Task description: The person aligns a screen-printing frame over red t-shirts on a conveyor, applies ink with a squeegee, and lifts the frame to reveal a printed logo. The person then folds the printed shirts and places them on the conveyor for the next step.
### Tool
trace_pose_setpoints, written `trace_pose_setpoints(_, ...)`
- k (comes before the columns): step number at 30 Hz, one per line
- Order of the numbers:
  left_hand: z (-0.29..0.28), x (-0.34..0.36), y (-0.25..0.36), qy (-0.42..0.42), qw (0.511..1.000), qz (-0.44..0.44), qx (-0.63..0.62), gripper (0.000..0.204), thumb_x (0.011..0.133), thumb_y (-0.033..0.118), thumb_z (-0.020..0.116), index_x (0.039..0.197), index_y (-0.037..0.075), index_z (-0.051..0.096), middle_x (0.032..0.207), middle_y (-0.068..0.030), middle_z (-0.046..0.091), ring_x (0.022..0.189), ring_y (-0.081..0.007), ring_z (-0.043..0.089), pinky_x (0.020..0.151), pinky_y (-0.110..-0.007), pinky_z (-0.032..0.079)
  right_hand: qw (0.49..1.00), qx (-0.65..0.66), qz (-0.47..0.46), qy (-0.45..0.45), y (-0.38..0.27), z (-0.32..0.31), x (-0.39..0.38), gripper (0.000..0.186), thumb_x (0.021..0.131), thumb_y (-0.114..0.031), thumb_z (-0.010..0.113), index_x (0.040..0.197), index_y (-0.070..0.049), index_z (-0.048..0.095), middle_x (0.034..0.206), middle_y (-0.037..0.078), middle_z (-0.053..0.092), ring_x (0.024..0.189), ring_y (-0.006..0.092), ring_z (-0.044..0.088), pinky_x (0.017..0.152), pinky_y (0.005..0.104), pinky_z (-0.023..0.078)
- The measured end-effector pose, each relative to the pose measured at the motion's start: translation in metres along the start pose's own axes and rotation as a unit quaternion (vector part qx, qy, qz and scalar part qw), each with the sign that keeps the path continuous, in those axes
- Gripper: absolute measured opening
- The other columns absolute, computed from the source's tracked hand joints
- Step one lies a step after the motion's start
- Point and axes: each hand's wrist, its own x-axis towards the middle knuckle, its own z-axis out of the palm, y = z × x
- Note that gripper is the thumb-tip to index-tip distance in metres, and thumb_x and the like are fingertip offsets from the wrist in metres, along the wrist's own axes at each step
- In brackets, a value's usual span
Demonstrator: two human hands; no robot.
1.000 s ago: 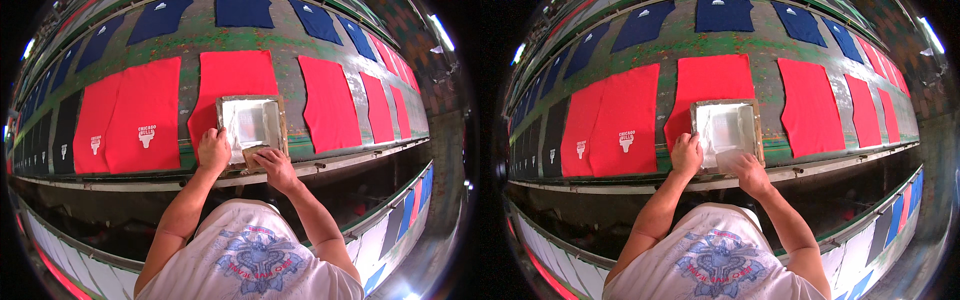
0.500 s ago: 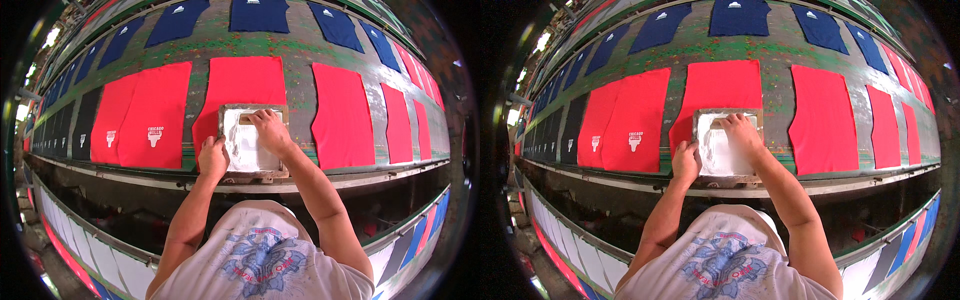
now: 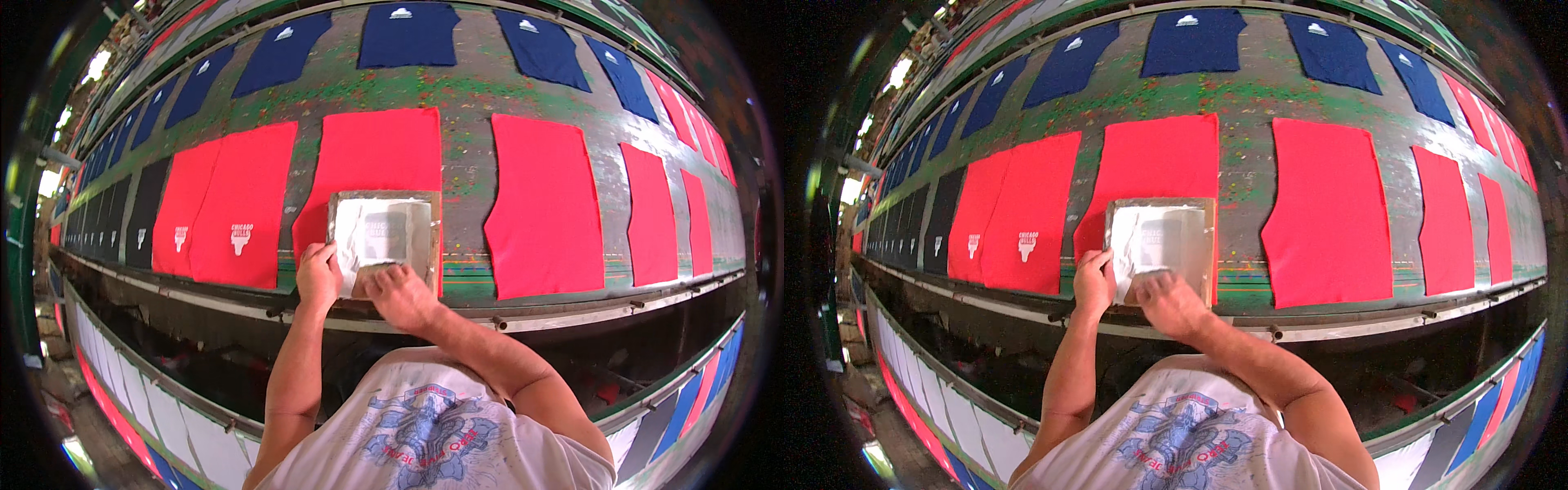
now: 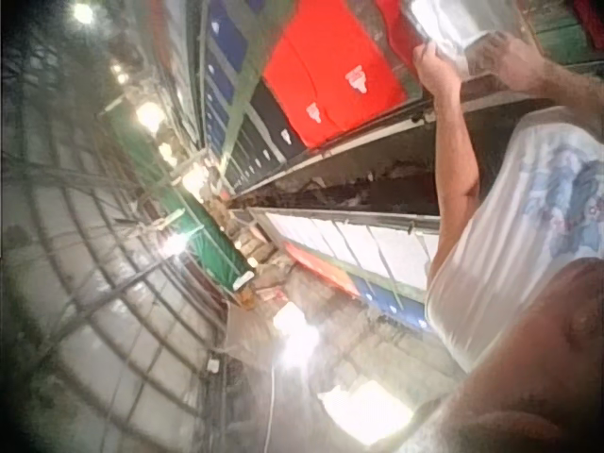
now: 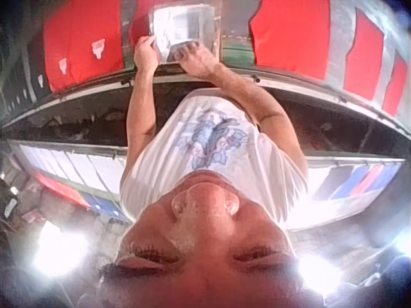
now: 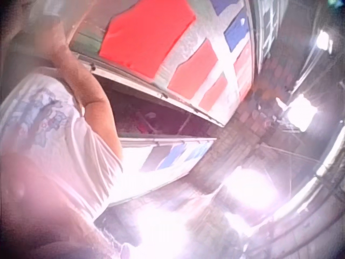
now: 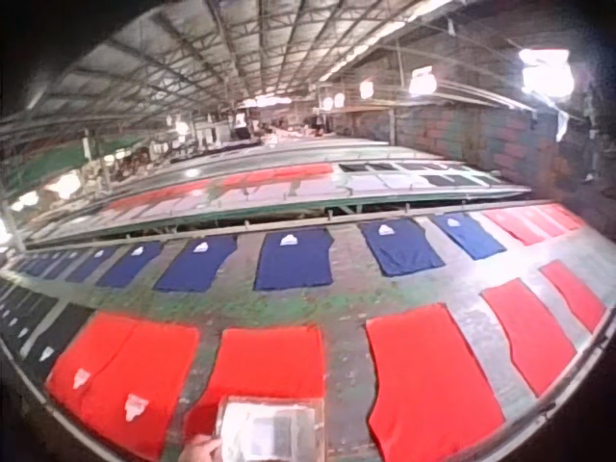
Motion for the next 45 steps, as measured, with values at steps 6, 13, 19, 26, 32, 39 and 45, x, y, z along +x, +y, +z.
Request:
trace_pose_setpoints(6,0.001,-0.001,-0.001,-0.007,1.000,0.009,0.013,0.032,0.094,0.003,0.072,0.125,0.003,0.079,0.116,-0.0147,0.073,0.112,-0.0371,0.070,0.100,-0.048,0.057,0.997,0.038,-0.004,-0.064,-0.013,-0.002,-0.017,0.049,0.097,-0.026,0.063,0.141,-0.004,0.068,0.125,0.015,0.070,0.120,0.0345,0.067,0.103,0.0481,0.055)
trace_pose_setpoints(13,0.010,-0.004,-0.015,0.016,0.999,0.048,-0.006,0.036,0.090,0.003,0.072,0.125,-0.001,0.078,0.122,-0.0218,0.073,0.120,-0.0420,0.067,0.108,-0.051,0.053,0.992,0.105,0.059,-0.033,0.002,-0.024,-0.001,0.055,0.095,-0.035,0.078,0.142,-0.008,0.070,0.133,0.015,0.070,0.130,0.0345,0.063,0.113,0.0511,0.049)
trace_pose_setpoints(19,0.022,-0.007,-0.031,0.027,0.990,0.021,-0.136,0.043,0.085,-0.003,0.076,0.129,-0.001,0.075,0.132,-0.0239,0.071,0.125,-0.0431,0.069,0.107,-0.049,0.057,0.985,0.015,0.171,0.022,0.078,-0.032,0.084,0.054,0.103,-0.048,0.070,0.138,-0.007,0.073,0.134,0.019,0.071,0.132,0.0384,0.062,0.113,0.0538,0.049)
trace_pose_setpoints(26,0.035,-0.007,-0.051,0.000,0.953,-0.043,-0.300,0.041,0.089,-0.010,0.072,0.129,-0.003,0.074,0.131,-0.0155,0.071,0.116,-0.0271,0.071,0.101,-0.038,0.058,0.938,0.097,0.288,-0.168,0.121,-0.031,0.142,0.079,0.109,-0.075,0.044,0.127,-0.007,0.081,0.130,0.021,0.077,0.129,0.0437,0.070,0.114,0.0608,0.049)
trace_pose_setpoints(32,0.040,-0.010,-0.062,-0.020,0.933,-0.057,-0.355,0.038,0.091,-0.014,0.070,0.127,-0.003,0.073,0.138,-0.0133,0.068,0.116,-0.0223,0.070,0.100,-0.033,0.057,0.920,0.164,0.302,-0.190,0.149,-0.015,0.165,0.092,0.108,-0.083,0.035,0.125,-0.005,0.082,0.131,0.022,0.077,0.132,0.0450,0.068,0.114,0.0585,0.049)
trace_pose_setpoints(39,0.037,-0.023,-0.052,0.061,0.878,0.027,-0.473,0.038,0.093,-0.019,0.069,0.127,-0.002,0.069,0.154,-0.0183,0.062,0.121,-0.0231,0.070,0.101,-0.035,0.057,0.912,0.160,0.333,-0.178,0.153,-0.039,0.173,0.091,0.109,-0.081,0.034,0.137,-0.005,0.076,0.137,0.022,0.075,0.133,0.0450,0.067,0.112,0.0566,0.050)
trace_pose_setpoints(45,0.023,-0.008,-0.061,0.065,0.914,-0.034,-0.398,0.037,0.090,-0.016,0.076,0.125,-0.002,0.070,0.146,-0.0192,0.069,0.128,-0.0246,0.067,0.107,-0.038,0.055,0.953,0.079,0.191,0.222,0.115,-0.094,0.107,0.044,0.110,-0.046,0.063,0.128,-0.009,0.079,0.127,0.015,0.076,0.122,0.0373,0.069,0.106,0.0551,0.051)
